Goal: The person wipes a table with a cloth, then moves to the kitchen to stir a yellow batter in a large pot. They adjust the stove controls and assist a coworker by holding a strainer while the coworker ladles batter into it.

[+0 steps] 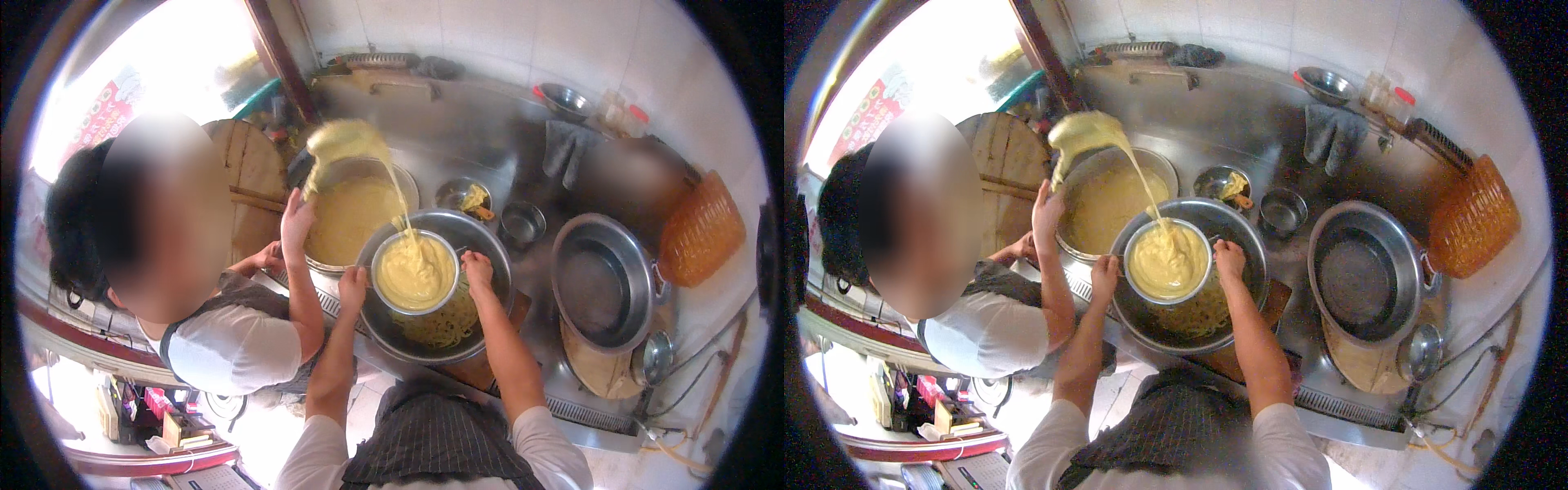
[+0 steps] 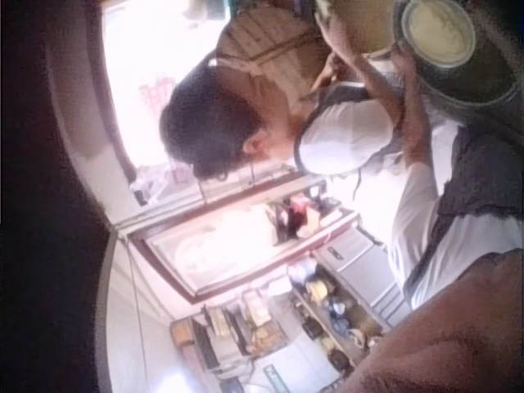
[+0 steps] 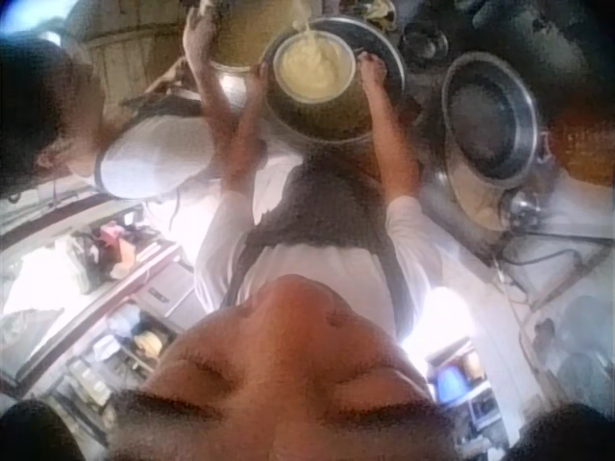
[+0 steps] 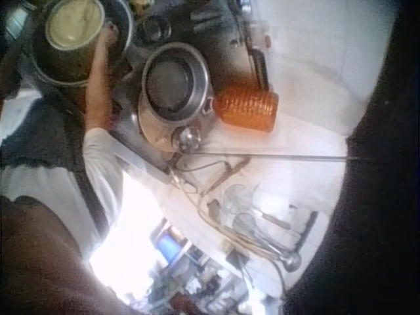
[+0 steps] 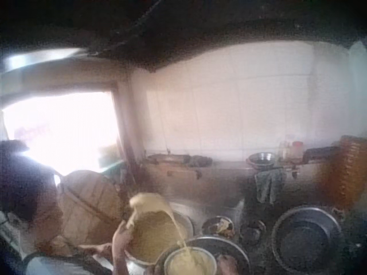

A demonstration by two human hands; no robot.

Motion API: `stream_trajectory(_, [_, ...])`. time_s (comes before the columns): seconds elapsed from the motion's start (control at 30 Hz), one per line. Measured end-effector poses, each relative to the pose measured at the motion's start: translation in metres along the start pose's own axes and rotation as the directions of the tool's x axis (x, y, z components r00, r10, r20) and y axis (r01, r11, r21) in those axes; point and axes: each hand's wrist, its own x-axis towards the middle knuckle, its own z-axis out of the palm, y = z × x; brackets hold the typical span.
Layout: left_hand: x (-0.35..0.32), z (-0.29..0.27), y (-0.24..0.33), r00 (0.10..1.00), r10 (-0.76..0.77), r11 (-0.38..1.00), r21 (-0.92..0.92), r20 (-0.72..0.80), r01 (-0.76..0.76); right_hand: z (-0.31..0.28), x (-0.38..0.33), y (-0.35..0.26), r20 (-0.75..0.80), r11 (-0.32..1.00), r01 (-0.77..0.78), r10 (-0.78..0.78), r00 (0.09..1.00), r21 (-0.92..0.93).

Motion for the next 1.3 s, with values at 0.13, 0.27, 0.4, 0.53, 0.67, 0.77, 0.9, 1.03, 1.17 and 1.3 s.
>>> stream_trajectory(0.13, [-0.003,0.005,0.004,0.998,-0.056,0.994,-0.089,0.028,0.059,-0.007,-0.003,-0.005,-0.013,0.998,-0.057,0.056,0.998,-0.007])
stream_trajectory(0.27, [-0.007,-0.002,0.008,0.999,-0.041,0.999,-0.016,0.030,0.042,-0.021,-0.029,-0.037,0.027,0.995,-0.095,0.096,0.995,-0.026])
stream_trajectory(0.4, [-0.011,-0.003,0.048,0.991,-0.060,0.998,-0.018,0.118,0.063,-0.059,-0.037,-0.051,0.061,0.993,-0.078,0.073,0.995,0.087])
stream_trajectory(0.53, [-0.007,-0.018,0.111,0.992,-0.068,0.968,-0.233,0.107,0.091,-0.084,-0.059,-0.114,0.075,0.988,0.014,-0.026,0.997,0.155])
stream_trajectory(0.67, [0.003,-0.034,0.154,0.989,-0.067,0.924,-0.366,0.135,0.113,-0.091,-0.069,-0.162,0.114,0.954,-0.036,0.002,0.993,0.298])
stream_trajectory(0.77, [0.016,-0.036,0.142,0.997,0.025,0.949,-0.316,0.080,0.002,-0.081,-0.063,-0.160,0.157,0.937,-0.055,0.000,0.988,0.346])
stream_trajectory(0.9, [0.024,-0.020,0.089,0.998,0.003,0.983,-0.186,0.058,0.008,-0.054,-0.035,-0.121,0.186,0.979,-0.052,0.014,0.982,0.197])
stream_trajectory(1.03, [0.014,-0.006,0.061,0.990,-0.107,0.994,0.032,0.087,0.105,-0.033,-0.012,-0.053,0.142,0.994,-0.039,0.025,0.990,0.100])
stream_trajectory(1.17, [0.012,-0.002,0.012,0.996,-0.082,0.997,0.004,0.040,0.082,-0.015,-0.012,-0.038,0.154,0.993,-0.113,0.107,0.982,0.029])
stream_trajectory(1.3, [0.013,0.003,0.000,0.991,-0.120,0.992,0.049,0.060,0.118,-0.012,-0.007,-0.028,0.116,0.989,-0.147,0.147,0.982,-0.004])
